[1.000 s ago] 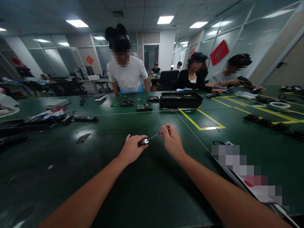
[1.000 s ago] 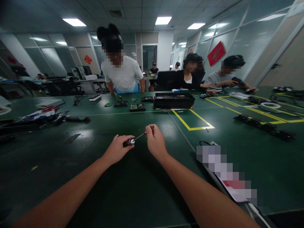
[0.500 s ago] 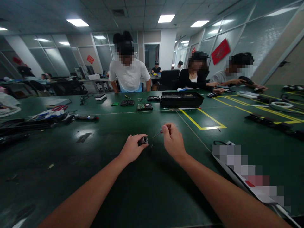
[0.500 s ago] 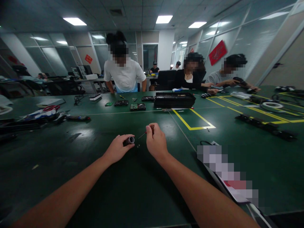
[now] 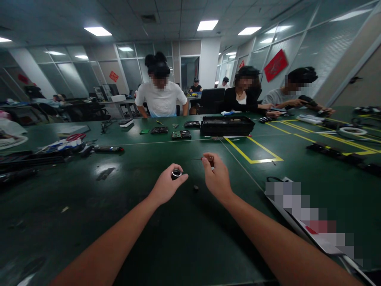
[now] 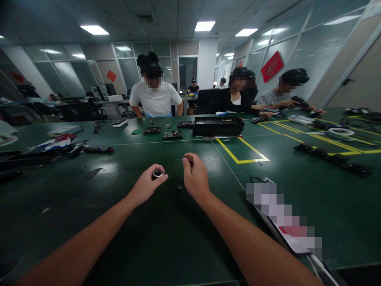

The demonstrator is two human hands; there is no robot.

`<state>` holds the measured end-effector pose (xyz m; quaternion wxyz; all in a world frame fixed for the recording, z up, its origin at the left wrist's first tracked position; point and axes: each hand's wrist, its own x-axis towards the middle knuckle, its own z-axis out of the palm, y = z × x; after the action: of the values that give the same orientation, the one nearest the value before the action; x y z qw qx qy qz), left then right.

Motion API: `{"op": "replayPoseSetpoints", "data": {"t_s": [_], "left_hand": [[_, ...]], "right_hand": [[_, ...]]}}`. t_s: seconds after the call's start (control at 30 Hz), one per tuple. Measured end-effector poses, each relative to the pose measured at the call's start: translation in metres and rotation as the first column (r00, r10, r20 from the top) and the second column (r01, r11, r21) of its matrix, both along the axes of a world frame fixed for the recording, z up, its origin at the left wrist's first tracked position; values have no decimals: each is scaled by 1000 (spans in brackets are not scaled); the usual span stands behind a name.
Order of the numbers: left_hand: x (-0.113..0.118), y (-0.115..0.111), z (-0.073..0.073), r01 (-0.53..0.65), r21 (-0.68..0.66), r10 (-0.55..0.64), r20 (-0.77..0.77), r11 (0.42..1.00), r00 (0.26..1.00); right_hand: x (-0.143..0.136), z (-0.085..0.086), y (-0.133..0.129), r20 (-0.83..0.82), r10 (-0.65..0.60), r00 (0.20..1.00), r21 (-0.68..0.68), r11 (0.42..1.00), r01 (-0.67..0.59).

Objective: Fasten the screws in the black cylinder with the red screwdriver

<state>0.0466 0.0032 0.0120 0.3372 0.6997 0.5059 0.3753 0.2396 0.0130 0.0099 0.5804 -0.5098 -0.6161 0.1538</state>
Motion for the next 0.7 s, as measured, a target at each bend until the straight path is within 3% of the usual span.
{"op": "replayPoseSetpoints", "data": {"t_s": [0.1,0.2,0.37,0.47,0.6,0.7], "left_hand": [[8,-6,9,83,27,-75,-214,996,974],[17,-6,9,182,33,-155,-391,983,907],[29,1,-2,220,8,-155,-687,975,710],[33,5,-6,267,-4,-177,-760,964,625],[29,9,-5,299,9,-190,-753,954,630],[17,15,1,283,-17,-227,-643,959,732]], "right_hand": [[0,0,0,9,14,1000,1,1000,-14],[0,-1,1,11,27,1000,-3,1000,-27],[0,-4,3,17,29,999,0,1000,-29],[0,-5,3,18,33,999,0,999,-33],[-1,-6,4,16,46,999,3,999,-46],[-1,-7,4,3,44,999,-3,999,-44]]}}
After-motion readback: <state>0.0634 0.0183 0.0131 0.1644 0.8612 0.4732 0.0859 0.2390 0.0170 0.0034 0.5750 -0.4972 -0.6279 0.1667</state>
